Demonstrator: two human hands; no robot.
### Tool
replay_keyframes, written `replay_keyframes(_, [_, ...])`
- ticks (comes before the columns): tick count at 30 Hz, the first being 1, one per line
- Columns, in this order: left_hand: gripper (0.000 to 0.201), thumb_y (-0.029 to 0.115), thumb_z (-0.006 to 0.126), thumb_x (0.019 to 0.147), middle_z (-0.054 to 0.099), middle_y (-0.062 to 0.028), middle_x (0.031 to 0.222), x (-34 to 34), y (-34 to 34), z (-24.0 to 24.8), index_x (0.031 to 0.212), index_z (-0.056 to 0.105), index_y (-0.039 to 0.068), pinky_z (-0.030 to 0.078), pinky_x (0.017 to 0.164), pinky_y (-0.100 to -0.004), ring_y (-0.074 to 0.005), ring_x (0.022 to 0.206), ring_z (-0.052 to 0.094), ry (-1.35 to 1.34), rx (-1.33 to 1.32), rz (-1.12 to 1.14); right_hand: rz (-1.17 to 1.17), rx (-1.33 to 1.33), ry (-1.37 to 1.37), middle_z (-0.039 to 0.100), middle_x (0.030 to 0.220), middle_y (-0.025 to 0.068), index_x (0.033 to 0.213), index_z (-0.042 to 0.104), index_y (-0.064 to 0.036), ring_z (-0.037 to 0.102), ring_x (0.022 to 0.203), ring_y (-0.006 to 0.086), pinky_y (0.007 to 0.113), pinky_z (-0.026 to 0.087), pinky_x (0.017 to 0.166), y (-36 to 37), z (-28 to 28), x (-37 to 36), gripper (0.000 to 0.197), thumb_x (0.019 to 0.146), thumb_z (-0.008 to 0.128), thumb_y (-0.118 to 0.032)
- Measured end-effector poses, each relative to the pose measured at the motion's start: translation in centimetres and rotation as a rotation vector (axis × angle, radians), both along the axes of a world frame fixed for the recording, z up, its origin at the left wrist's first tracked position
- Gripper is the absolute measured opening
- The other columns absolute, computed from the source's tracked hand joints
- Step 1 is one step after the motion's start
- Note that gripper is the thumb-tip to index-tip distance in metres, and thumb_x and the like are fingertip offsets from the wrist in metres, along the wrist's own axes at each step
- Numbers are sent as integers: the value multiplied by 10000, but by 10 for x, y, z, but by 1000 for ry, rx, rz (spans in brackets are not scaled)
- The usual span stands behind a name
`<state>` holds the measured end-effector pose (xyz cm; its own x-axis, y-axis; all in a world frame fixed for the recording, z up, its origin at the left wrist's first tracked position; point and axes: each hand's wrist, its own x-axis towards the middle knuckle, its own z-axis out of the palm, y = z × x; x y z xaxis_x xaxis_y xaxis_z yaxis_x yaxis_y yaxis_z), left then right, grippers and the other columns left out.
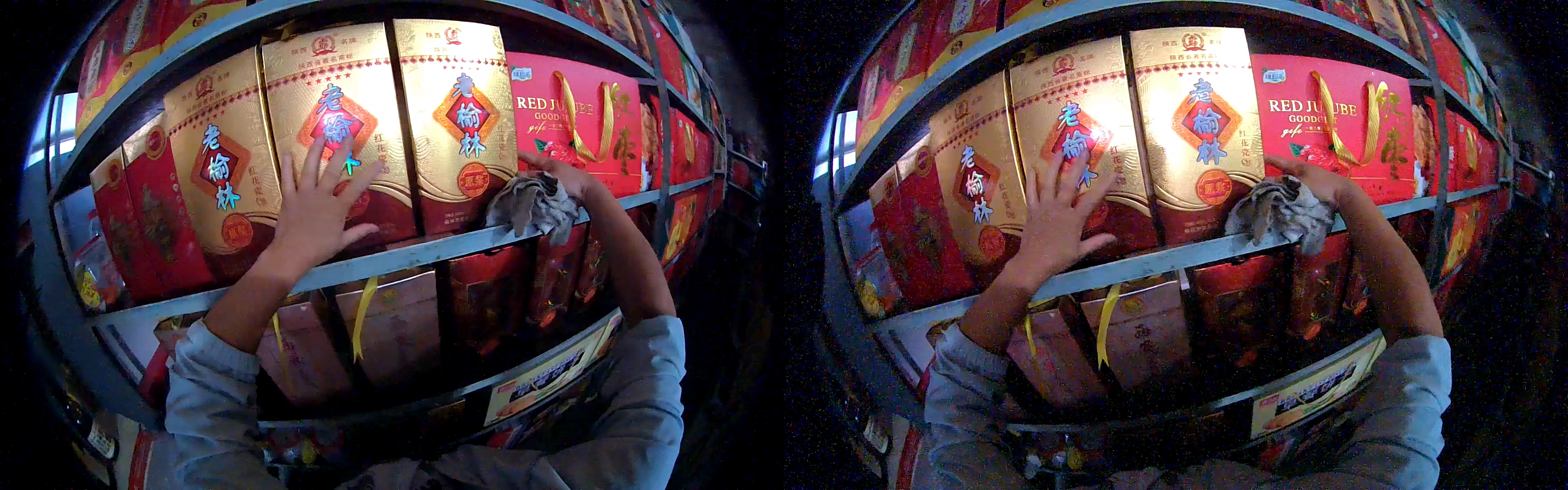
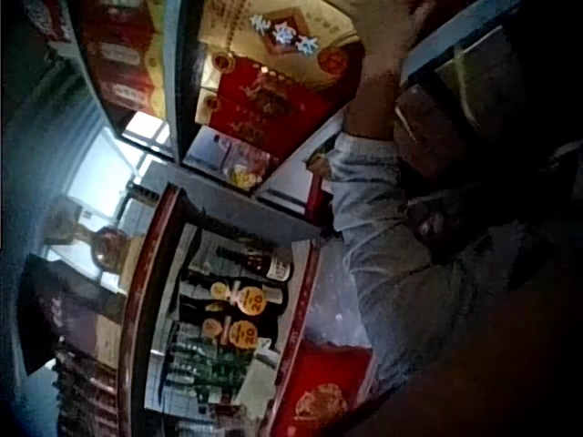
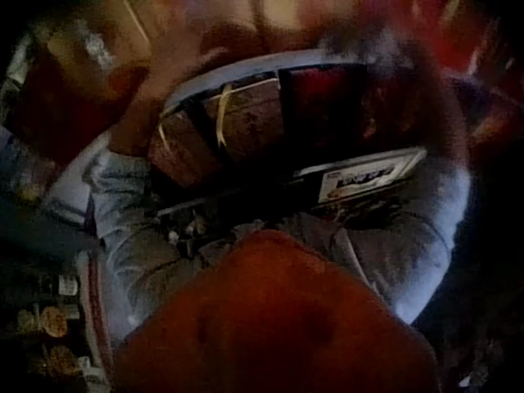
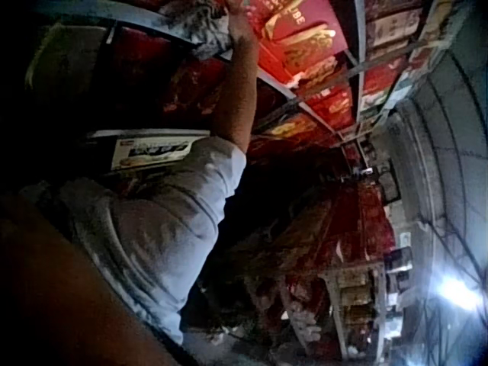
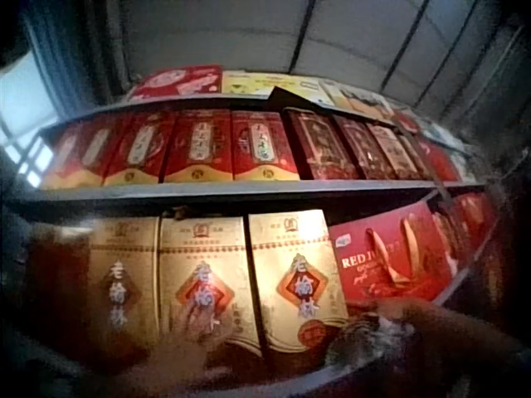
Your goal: The person wipes down the surfaces of metal grocery shelves and the tops of gift boxes with a cloth.
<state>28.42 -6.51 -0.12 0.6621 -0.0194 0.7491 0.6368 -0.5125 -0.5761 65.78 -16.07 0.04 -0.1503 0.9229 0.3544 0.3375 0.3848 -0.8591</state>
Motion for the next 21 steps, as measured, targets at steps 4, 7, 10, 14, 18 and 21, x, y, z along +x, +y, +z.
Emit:
replay_keyframes(4, [703, 508, 560, 695, 149, -113, 1371, -4, -4, 4, 1292, 286, 258, 96, 959, -573, -342, 1258, 110, -223, 16, 49, 3, 7, -39, 476, 1162, 92, 1309, 210, -56, 491, 1011, 164, 266, 404, 855, -4, 0, -3, 529, 848, 454, -145])
replay_keyframes(7, [693, 473, 525, 741, 163, -124, 1365, -21, 17, 5, 1311, 251, 189, 82, 955, -579, -354, 1255, 111, -617, 98, 69, 60, 11, -17, 476, 1171, 95, 1288, 269, -47, 477, 1030, 161, 255, 378, 877, -2, 2, -2, 470, 859, 432, -147])
replay_keyframes(10, [699, 471, 482, 770, 161, -127, 1368, -17, 28, 10, 1324, 208, 146, 61, 957, -581, -355, 1258, 97, -709, 2, 218, 59, 28, -51, 496, 1144, 84, 1281, 285, -42, 480, 1012, 142, 241, 381, 862, 0, 0, 5, 480, 862, 457, -202])
replay_keyframes(14, [678, 420, 464, 785, 156, -119, 1370, -16, 28, 9, 1329, 178, 134, 92, 955, -576, -342, 1252, 122, -665, 67, 327, 50, 25, -54, 517, 1108, 81, 1287, 285, -55, 488, 980, 134, 239, 387, 843, -4, 1, -1, 465, 871, 436, -199])
replay_keyframes(18, [659, 428, 436, 794, 144, -112, 1377, -13, 29, 10, 1329, 182, 140, 84, 957, -579, -327, 1255, 123, -645, 80, 403, 103, 25, -52, 535, 1056, 64, 1302, 265, -69, 493, 942, 124, 234, 393, 818, 7, -2, 7, 480, 869, 429, -197])
replay_keyframes(21, [661, 446, 429, 788, 128, -105, 1384, -15, 32, 8, 1331, 181, 162, 72, 960, -578, -322, 1260, 115, -639, 92, 389, 29, 26, -95, 534, 1053, 59, 1299, 274, -73, 495, 933, 122, 232, 393, 816, -8, 1, -2, 477, 866, 432, -194])
